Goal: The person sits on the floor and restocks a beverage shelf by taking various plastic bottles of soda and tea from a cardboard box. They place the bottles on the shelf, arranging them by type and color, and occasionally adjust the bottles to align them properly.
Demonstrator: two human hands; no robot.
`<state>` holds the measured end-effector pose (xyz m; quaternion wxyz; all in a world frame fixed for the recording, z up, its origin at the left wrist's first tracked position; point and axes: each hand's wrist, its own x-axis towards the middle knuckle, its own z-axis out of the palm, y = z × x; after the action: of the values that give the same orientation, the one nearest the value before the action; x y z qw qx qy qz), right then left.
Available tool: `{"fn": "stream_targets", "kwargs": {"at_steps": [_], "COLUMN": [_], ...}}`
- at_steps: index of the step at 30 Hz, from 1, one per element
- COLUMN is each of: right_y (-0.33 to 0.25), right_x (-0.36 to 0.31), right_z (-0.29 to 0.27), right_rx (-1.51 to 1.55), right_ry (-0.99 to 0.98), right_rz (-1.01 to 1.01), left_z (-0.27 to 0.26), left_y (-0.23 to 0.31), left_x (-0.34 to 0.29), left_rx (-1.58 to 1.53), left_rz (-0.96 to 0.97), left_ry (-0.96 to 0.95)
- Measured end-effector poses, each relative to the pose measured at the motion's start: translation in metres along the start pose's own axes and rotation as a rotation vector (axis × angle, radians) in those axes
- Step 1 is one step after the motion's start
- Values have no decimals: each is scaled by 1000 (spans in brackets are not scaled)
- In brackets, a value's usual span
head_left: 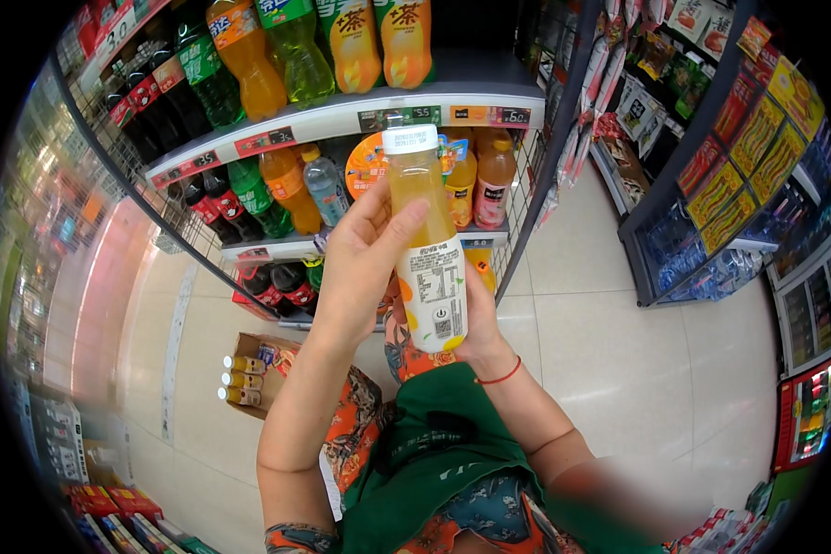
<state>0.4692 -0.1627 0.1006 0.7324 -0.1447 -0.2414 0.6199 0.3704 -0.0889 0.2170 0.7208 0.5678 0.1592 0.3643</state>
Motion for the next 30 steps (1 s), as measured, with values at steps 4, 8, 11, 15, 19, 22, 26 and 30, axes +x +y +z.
{"fn": "stream_targets", "kwargs": {"at_steps": [4, 8, 11, 15, 19, 22, 26, 30], "right_y": [-8, -21, -26, -28, -31, -33, -34, -47], "right_x": [3, 1, 4, 11, 8, 0, -7, -6], "right_z": [8, 4, 15, 16, 18, 34, 52, 51], "right_rx": [12, 4, -10, -213, -556, -823, -1263, -1623], "right_ry": [191, -66, 17, 237, 275, 297, 244, 350], "right_rz": [-105, -73, -109, -183, -338, -535, -703, -765], "left_z": [-8, -12, -12, -7, 0, 2, 9, 16], "left_y": [-9, -9, -15, -18, -17, -16, -14, -11], "left_x": [-7, -12, -10, -9, -6, 0, 7, 11], "left_rx": [249, 255, 202, 151, 71, 136, 157, 192], "left_rz": [39, -37, 37, 108, 152, 216, 279, 286], "left_ry": [-56, -144, -150, -105, -58, -44, -3, 4]}}
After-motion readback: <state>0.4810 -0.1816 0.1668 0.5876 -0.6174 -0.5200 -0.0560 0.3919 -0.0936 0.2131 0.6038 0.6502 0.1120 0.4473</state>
